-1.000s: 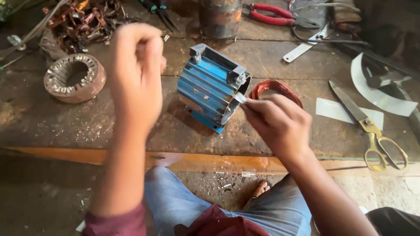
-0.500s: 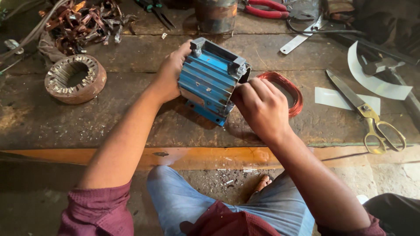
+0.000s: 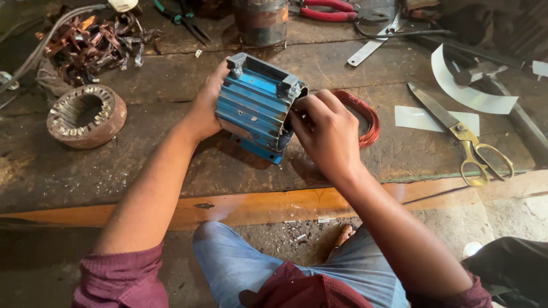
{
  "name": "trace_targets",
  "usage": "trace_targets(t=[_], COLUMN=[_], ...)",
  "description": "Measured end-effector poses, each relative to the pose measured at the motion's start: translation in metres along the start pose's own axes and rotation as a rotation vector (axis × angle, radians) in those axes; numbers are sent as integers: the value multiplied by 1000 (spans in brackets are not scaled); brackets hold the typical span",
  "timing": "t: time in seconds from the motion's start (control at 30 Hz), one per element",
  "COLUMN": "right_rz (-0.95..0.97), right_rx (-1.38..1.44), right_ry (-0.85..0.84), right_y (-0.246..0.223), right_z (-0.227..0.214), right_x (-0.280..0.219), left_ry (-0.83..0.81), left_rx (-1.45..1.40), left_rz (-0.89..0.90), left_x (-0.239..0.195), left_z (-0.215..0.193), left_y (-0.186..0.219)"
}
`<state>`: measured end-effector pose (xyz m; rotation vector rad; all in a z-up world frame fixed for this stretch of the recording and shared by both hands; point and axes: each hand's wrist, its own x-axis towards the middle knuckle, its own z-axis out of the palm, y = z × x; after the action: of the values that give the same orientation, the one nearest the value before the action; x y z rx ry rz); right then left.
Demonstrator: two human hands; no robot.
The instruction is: The person is repairing an electric motor by inserting copper wire into the stator slots and using a rubber mallet to tap the wire into place. They also use a metal rod to push the wire further into the slots.
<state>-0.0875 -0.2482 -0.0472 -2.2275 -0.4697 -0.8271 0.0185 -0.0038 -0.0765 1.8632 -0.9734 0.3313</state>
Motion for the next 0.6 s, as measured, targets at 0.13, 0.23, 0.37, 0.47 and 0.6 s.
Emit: trace_targets(t=[0.13,0.23,0.37,0.47,0.6], right_rz=[-74,-99,-115,-97,-134], right_rx=[-83,-126,-150,-139,-184], right_ry=[67,21,1,32,20], right_y=[-4,-5,-3,-1,1], right_z=[4,10,10,6,11], right_x=[-1,5,5,-1,-9], left_ry=[-50,-64,-42,-65,-56], left_rx=[-157,-150,-40,-66,-58], left_rz=[-118,-112,13,7,-33], left_x=[-7,-11,-12,-8,-13], left_z=[3,4,3,0,3], left_y=[-15,-23,-25,-26,-30])
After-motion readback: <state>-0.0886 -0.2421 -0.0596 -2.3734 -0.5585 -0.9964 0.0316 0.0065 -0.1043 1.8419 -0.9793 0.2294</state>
